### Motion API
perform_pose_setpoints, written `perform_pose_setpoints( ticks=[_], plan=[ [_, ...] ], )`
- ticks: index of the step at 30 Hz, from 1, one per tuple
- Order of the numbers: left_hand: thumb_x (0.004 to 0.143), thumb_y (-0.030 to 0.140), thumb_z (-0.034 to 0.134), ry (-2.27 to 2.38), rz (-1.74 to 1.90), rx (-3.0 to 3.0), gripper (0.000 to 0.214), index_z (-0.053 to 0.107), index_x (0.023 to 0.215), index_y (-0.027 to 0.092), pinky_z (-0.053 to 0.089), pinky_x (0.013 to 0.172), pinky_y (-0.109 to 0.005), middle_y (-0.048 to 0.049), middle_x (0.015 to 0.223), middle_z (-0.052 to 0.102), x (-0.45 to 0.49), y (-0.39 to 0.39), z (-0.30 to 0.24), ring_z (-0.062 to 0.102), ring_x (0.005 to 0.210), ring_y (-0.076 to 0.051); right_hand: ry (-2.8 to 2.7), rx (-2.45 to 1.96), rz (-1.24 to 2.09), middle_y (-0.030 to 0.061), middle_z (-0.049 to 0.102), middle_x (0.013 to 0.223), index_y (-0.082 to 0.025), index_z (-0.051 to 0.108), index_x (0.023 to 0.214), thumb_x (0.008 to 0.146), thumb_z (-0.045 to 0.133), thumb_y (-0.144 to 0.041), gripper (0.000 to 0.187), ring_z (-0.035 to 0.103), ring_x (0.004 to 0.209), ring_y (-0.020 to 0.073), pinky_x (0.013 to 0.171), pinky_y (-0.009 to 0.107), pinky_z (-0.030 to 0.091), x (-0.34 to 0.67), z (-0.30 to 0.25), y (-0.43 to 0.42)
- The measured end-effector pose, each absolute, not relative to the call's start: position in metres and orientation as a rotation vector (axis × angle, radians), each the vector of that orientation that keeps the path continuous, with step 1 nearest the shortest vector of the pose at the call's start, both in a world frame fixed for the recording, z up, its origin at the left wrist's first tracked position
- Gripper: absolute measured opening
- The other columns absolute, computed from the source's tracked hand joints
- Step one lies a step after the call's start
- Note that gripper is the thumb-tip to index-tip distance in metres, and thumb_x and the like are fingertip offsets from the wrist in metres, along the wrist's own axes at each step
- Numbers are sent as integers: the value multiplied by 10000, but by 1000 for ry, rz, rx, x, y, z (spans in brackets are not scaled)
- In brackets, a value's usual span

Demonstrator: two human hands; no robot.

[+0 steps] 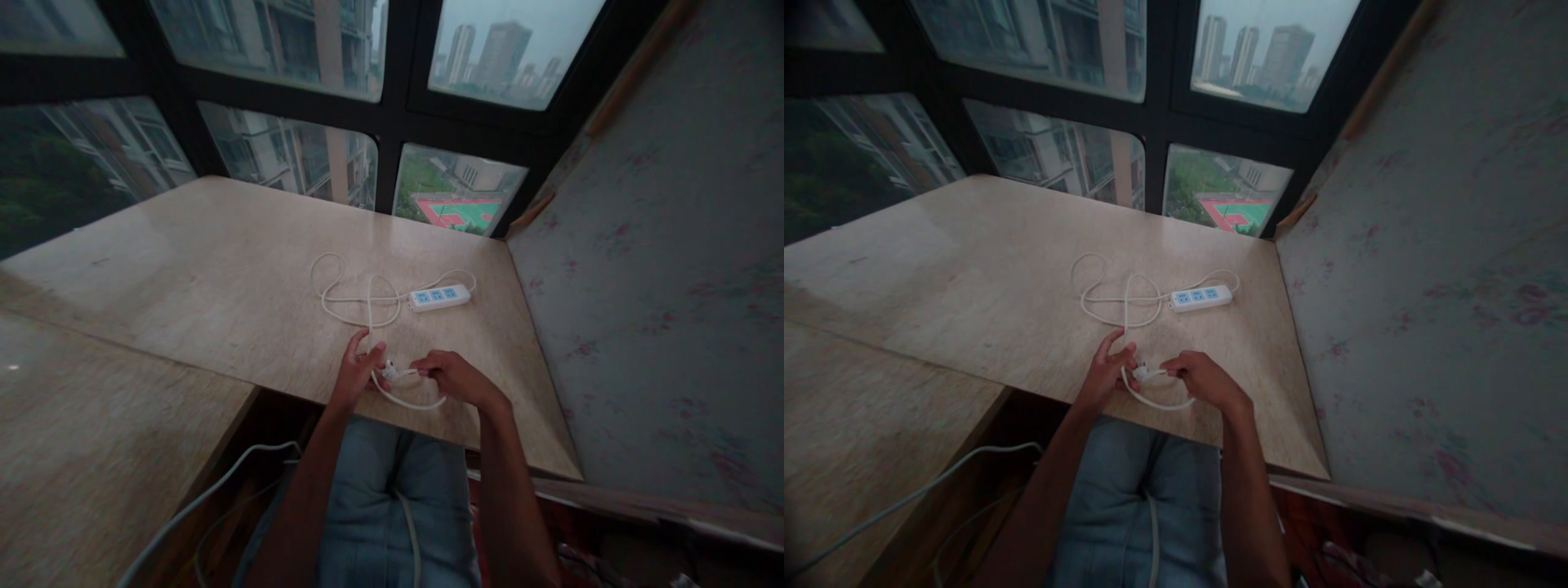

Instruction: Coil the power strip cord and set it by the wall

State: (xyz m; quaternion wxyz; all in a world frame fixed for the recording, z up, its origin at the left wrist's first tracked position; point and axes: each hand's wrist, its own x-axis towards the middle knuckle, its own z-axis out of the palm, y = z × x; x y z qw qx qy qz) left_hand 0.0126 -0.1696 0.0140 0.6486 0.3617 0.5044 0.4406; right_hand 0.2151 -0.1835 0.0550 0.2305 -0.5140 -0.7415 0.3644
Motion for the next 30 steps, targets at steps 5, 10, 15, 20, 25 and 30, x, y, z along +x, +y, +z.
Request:
perform_pose_setpoints(
  ticks=[5, 10, 15, 20, 25, 30],
  plan=[
    [618, 462, 816, 1238, 950, 826, 706, 402, 1132, 213, 490, 361, -241, -17, 866, 669, 17, -168, 10, 592, 381, -117, -2356, -1323, 926, 38, 704, 762, -236, 776, 962, 758, 523, -38, 380, 606, 704, 146, 699, 243, 433, 216, 71, -157],
    [569, 473, 835, 1165, 852, 862, 634, 469, 1004, 193, 510, 390, -262, 2, 730, 660, 11, -169, 14, 646, 452, -175, -2397, -1198, 869, 47, 678, 767, -222, 776, 945, 798, 614, -114, 244, 601, 723, 144, 704, 250, 427, 211, 72, -135],
    [581, 527, 797, 1037, 860, 848, 505, 568, 827, 150, 481, 401, -231, -27, 640, 666, 1, -166, 12, 635, 495, -161, -1909, -1211, 932, 19, 651, 809, -212, 739, 1022, 736, 719, -236, 288, 575, 706, 135, 660, 255, 458, 197, 60, -122],
    [538, 508, 822, 883, 942, 725, 465, 584, 696, 140, 464, 449, -214, -5, 590, 621, -9, -163, 2, 587, 502, -118, -1553, -1155, 1101, -8, 615, 823, -209, 694, 1064, 592, 823, -303, 499, 574, 689, 126, 625, 259, 502, 173, 42, -117],
    [606, 477, 778, 836, 883, 739, 391, 617, 648, 123, 399, 433, -205, -15, 562, 609, -14, -165, -1, 515, 428, -80, -1352, -959, 1340, 26, 661, 911, -229, 649, 1113, 707, 739, -483, 488, 655, 787, 153, 783, 335, 552, 165, 35, -106],
    [660, 496, 691, 873, 873, 755, 380, 596, 615, 131, 339, 396, -204, -3, 509, 568, -14, -167, 0, 456, 369, -67, -1534, -939, 1113, 107, 655, 1185, -222, 574, 1240, 895, 495, -529, 468, 629, 1087, 219, 1001, 441, 455, 172, 30, -83]
  ],
)
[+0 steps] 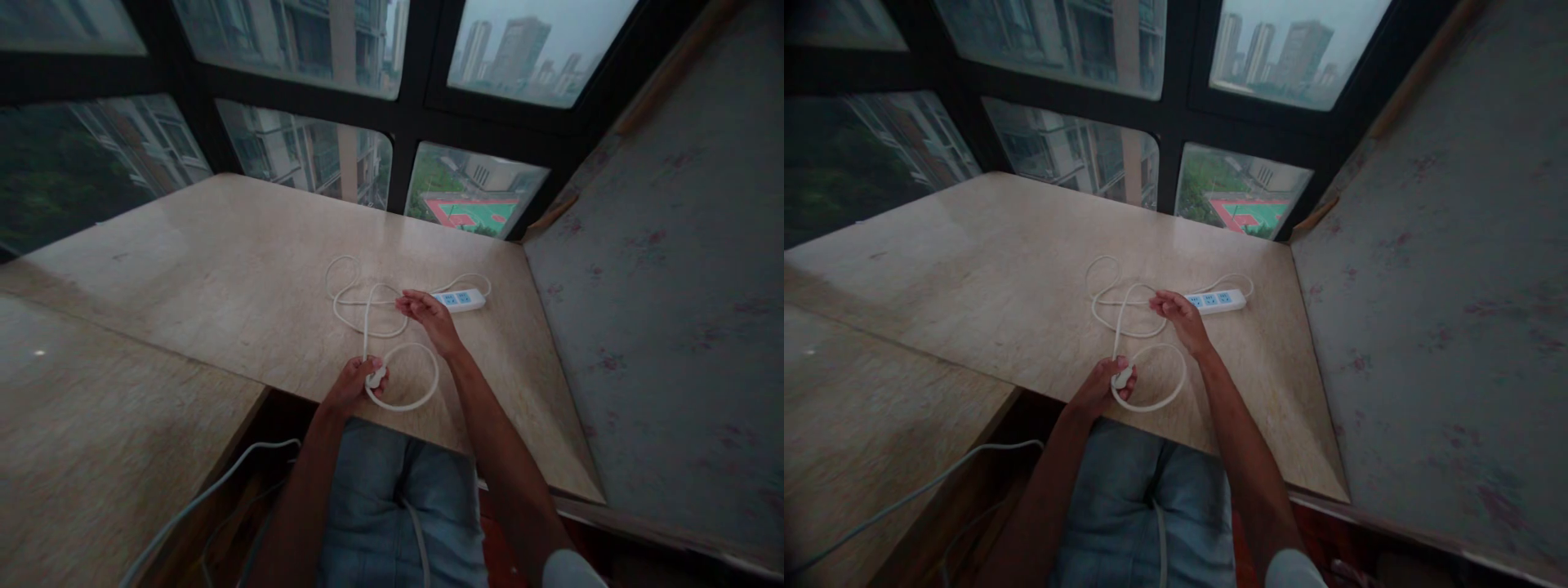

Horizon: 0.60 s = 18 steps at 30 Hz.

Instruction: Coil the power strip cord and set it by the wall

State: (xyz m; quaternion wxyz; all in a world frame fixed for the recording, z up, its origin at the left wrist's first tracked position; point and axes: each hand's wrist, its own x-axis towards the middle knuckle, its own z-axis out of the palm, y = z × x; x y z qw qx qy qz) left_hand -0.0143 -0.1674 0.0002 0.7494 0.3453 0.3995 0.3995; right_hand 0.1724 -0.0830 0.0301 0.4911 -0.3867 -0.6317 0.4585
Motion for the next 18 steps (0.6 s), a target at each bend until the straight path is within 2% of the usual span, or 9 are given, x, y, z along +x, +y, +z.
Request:
perform_pose_setpoints(
  ticks=[3, 5, 7, 10, 12, 16, 18],
  plan=[
    [659, 489, 686, 861, 837, 788, 367, 570, 608, 145, 340, 389, -205, -1, 519, 571, -14, -169, 0, 463, 370, -72, -2062, -947, 740, 126, 502, 1414, -213, 509, 1338, 922, 484, -419, 464, 424, 1338, 241, 1117, 477, 303, 168, 31, -69],
    [657, 486, 691, 836, 809, 832, 364, 563, 606, 148, 361, 397, -209, -3, 531, 575, -15, -171, 1, 476, 383, -78, -2394, -944, 495, 108, 382, 1508, -226, 460, 1387, 907, 527, -342, 498, 274, 1424, 252, 1154, 505, 196, 159, 34, -61],
    [666, 484, 689, 809, 792, 873, 365, 560, 605, 149, 379, 406, -213, -1, 534, 569, -16, -174, 1, 484, 399, -83, -2612, -955, 305, 102, 364, 1519, -243, 446, 1396, 871, 598, -278, 548, 235, 1437, 272, 1152, 542, 140, 148, 38, -55],
    [691, 485, 674, 809, 808, 898, 367, 558, 607, 147, 392, 411, -213, 2, 535, 560, -21, -178, 3, 483, 409, -82, -2724, -963, 90, 114, 543, 1367, -241, 547, 1301, 848, 646, -225, 464, 364, 1364, 277, 1133, 560, 130, 138, 44, -47],
    [701, 488, 671, 825, 857, 887, 370, 554, 616, 147, 395, 413, -211, 6, 535, 559, -26, -179, 6, 483, 409, -80, -2714, -952, 2, 113, 632, 1217, -224, 615, 1210, 859, 639, -234, 352, 475, 1257, 263, 1118, 534, 177, 137, 49, -42],
    [708, 509, 668, 862, 1062, 841, 383, 551, 650, 148, 393, 409, -209, 12, 545, 566, -38, -179, 14, 492, 409, -82, -2645, -949, 2, 119, 662, 1057, -183, 652, 1146, 890, 600, -295, 285, 568, 1031, 239, 972, 424, 381, 152, 60, -32],
    [699, 509, 677, 895, 1185, 808, 383, 546, 654, 151, 389, 398, -209, 18, 543, 564, -43, -178, 19, 489, 407, -84, -2584, -980, 63, 117, 657, 1021, -180, 656, 1138, 915, 554, -298, 272, 572, 973, 227, 885, 374, 429, 162, 63, -27]
  ],
)
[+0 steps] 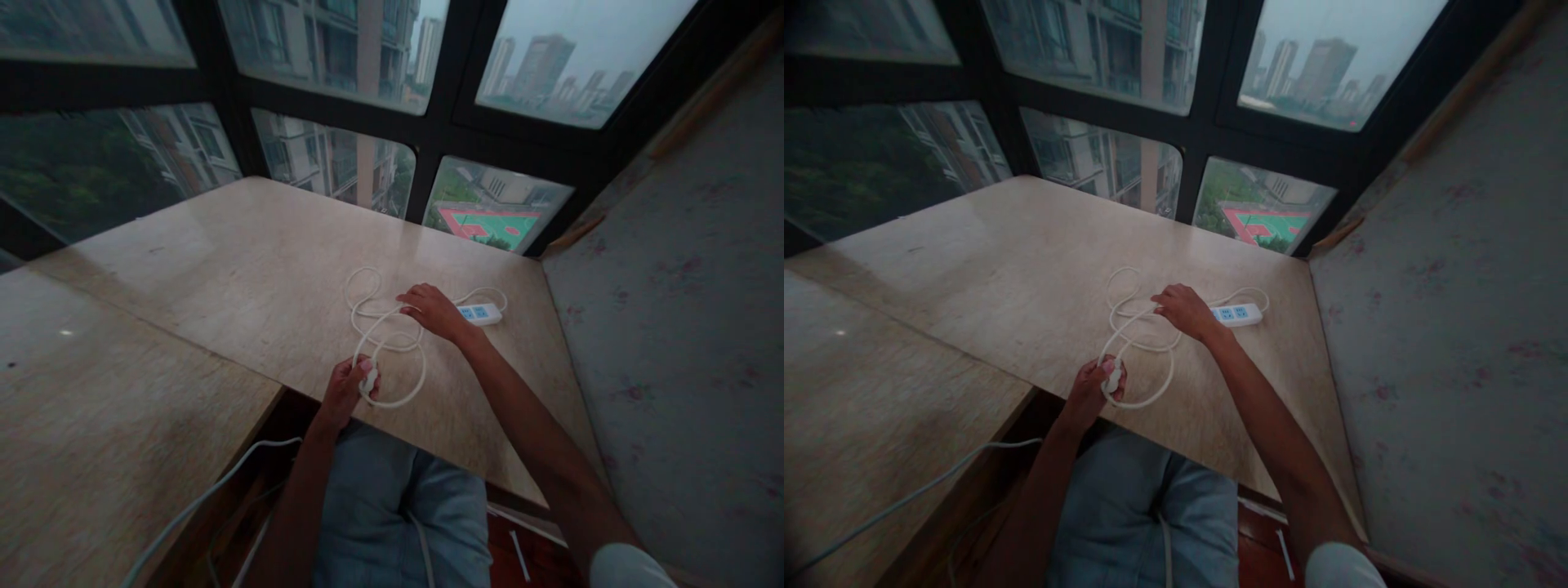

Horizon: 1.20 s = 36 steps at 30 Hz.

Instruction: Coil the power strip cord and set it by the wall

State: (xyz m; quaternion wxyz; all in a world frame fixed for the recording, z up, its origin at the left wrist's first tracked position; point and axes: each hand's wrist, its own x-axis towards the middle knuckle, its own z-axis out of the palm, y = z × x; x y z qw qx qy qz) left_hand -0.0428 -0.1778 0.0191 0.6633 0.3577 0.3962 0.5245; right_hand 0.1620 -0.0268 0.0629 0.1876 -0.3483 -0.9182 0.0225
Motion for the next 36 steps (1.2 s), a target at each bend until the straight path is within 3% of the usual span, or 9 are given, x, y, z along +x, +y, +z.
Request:
perform_pose_setpoints(
  ticks=[4, 7, 13, 18, 21, 24, 27, 29, 36],
  plan=[
    [712, 508, 672, 951, 1363, 766, 374, 550, 673, 157, 388, 391, -215, 18, 577, 573, -45, -175, 25, 495, 424, -89, -2382, -1099, 356, 86, 666, 938, -178, 701, 963, 912, 527, -307, 221, 599, 864, 187, 804, 319, 457, 180, 60, -19],
    [725, 516, 664, 961, 1443, 760, 376, 562, 678, 157, 402, 416, -223, 12, 596, 581, -38, -171, 23, 504, 448, -92, -2203, -1223, 682, 33, 656, 752, -173, 673, 790, 866, 552, -358, 234, 592, 691, 152, 674, 275, 456, 185, 52, -23],
    [747, 535, 663, 937, 1645, 610, 387, 584, 737, 156, 456, 519, -223, -4, 660, 626, -12, -155, 15, 590, 560, -110, -1759, -1286, 1102, -20, 594, 574, -174, 603, 746, 808, 563, -477, 312, 538, 509, 122, 528, 238, 418, 178, 38, -53],
    [706, 534, 719, 847, 1617, 540, 429, 617, 844, 141, 491, 564, -227, -37, 775, 675, 3, -151, 16, 658, 664, -139, -1728, -1322, 970, 12, 652, 642, -168, 646, 784, 845, 547, -451, 306, 591, 592, 145, 608, 269, 458, 177, 35, -70],
    [697, 554, 719, 856, 1610, 551, 454, 619, 844, 137, 505, 581, -241, -51, 789, 686, 0, -153, 20, 673, 691, -158, -1859, -1322, 859, 72, 718, 904, -172, 677, 986, 850, 565, -428, 311, 660, 813, 189, 760, 328, 499, 187, 30, -71],
    [703, 567, 708, 890, 1646, 574, 456, 618, 834, 139, 513, 581, -243, -54, 793, 690, -10, -153, 24, 674, 694, -160, -2094, -1353, 695, 119, 684, 1139, -191, 637, 1164, 804, 651, -399, 416, 624, 1057, 246, 971, 456, 422, 204, 22, -71],
    [698, 558, 719, 924, 1685, 580, 446, 621, 832, 143, 516, 560, -227, -44, 800, 689, -24, -152, 26, 673, 680, -146, -2320, -1397, 520, 106, 707, 1093, -213, 674, 1103, 810, 664, -345, 321, 610, 1089, 272, 1072, 585, 243, 220, 16, -71],
    [686, 555, 730, 944, 1696, 590, 454, 625, 839, 141, 519, 548, -220, -39, 793, 687, -35, -150, 29, 675, 669, -143, -2439, -1356, 435, 89, 726, 1019, -222, 711, 1000, 844, 630, -305, 194, 624, 1052, 264, 1078, 601, 201, 227, 15, -71],
    [687, 577, 712, 1023, 1875, 654, 476, 617, 845, 138, 511, 509, -189, -30, 767, 680, -77, -131, 55, 679, 646, -132, -2412, -1117, 293, 93, 708, 1070, -249, 741, 910, 851, 583, -218, 172, 627, 1046, 240, 1033, 502, 357, 266, 14, -65]
  ],
)
